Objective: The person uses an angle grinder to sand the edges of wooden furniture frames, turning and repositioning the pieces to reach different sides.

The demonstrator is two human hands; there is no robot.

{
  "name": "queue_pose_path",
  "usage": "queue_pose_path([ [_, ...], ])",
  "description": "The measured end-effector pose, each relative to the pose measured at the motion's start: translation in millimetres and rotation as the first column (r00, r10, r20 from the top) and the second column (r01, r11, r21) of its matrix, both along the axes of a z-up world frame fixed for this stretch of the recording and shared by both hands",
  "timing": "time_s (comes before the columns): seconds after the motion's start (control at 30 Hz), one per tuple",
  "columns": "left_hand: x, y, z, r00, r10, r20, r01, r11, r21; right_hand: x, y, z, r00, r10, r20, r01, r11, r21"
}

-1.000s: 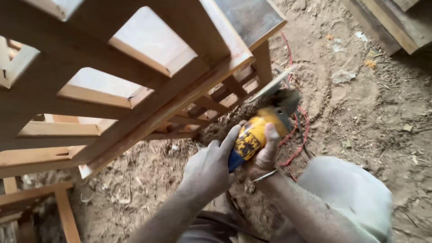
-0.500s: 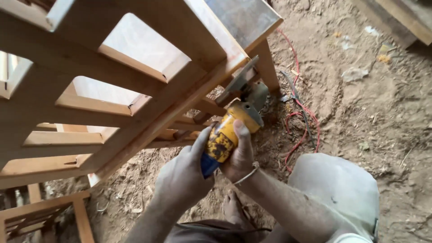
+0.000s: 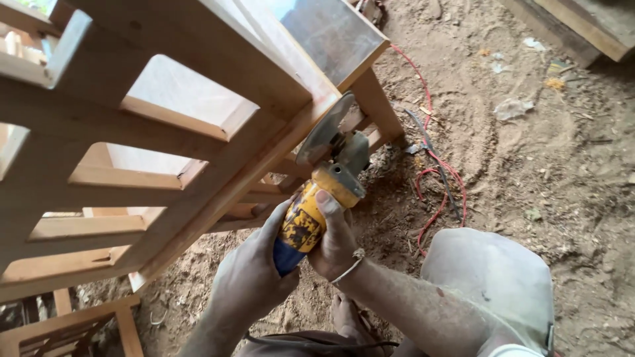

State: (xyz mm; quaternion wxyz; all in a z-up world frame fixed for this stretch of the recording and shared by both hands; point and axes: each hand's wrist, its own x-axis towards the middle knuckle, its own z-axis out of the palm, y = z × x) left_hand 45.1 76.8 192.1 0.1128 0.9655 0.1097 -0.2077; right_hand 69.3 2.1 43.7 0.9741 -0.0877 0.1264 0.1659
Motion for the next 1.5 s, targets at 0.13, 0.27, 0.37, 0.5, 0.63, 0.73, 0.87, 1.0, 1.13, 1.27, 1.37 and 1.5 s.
queue_pose_path([
  [0.13, -1, 3, -4, 0.998, -0.043, 0.046, 0.042, 0.999, 0.023, 1, -1, 0, 1.0, -0.002, -0.02, 0.001, 0.997, -0.072],
  [0.27, -10, 7, -18, 0.996, -0.015, -0.088, 0.023, 0.995, 0.092, -16, 4, -12, 0.996, 0.0, -0.086, 0.001, 1.0, 0.012],
  [0.37, -7, 1, -21, 0.981, -0.024, -0.192, 0.052, 0.989, 0.14, -22, 3, -24, 0.987, 0.013, -0.162, -0.012, 1.0, 0.008],
  [0.5, 1, -7, -24, 0.959, 0.019, -0.282, 0.014, 0.994, 0.111, -6, -12, -8, 0.995, 0.01, -0.099, -0.015, 0.999, -0.045],
  [0.63, 5, 0, -23, 0.955, 0.134, -0.263, -0.132, 0.991, 0.029, -2, -6, -29, 1.0, -0.003, 0.001, 0.003, 0.998, -0.069],
  [0.73, 8, 6, -20, 0.977, 0.109, -0.182, -0.115, 0.993, -0.025, 5, -2, -22, 1.0, 0.0, -0.025, -0.002, 0.996, -0.085],
  [0.87, 9, 5, -22, 0.971, 0.115, -0.21, -0.125, 0.992, -0.036, 1, -3, -28, 0.993, 0.039, -0.109, -0.053, 0.99, -0.127],
  [1.0, 8, 13, -31, 0.988, 0.081, -0.131, -0.093, 0.992, -0.084, 4, -6, -24, 0.998, -0.002, -0.064, -0.006, 0.991, -0.134],
  [1.13, 8, 19, -35, 0.988, 0.075, -0.131, -0.093, 0.987, -0.133, 5, -1, -26, 0.989, 0.022, -0.149, -0.047, 0.985, -0.168],
  [1.27, 9, 15, -34, 0.977, 0.115, -0.181, -0.147, 0.974, -0.172, 2, -4, -25, 0.993, 0.002, -0.121, -0.028, 0.976, -0.217],
  [1.37, 8, 18, -36, 0.977, 0.11, -0.185, -0.136, 0.981, -0.137, 2, -1, -25, 0.995, -0.012, -0.104, -0.013, 0.973, -0.23],
  [1.5, 8, 23, -46, 0.951, 0.165, -0.26, -0.214, 0.962, -0.171, 9, -9, -7, 0.983, 0.036, -0.178, -0.089, 0.949, -0.301],
])
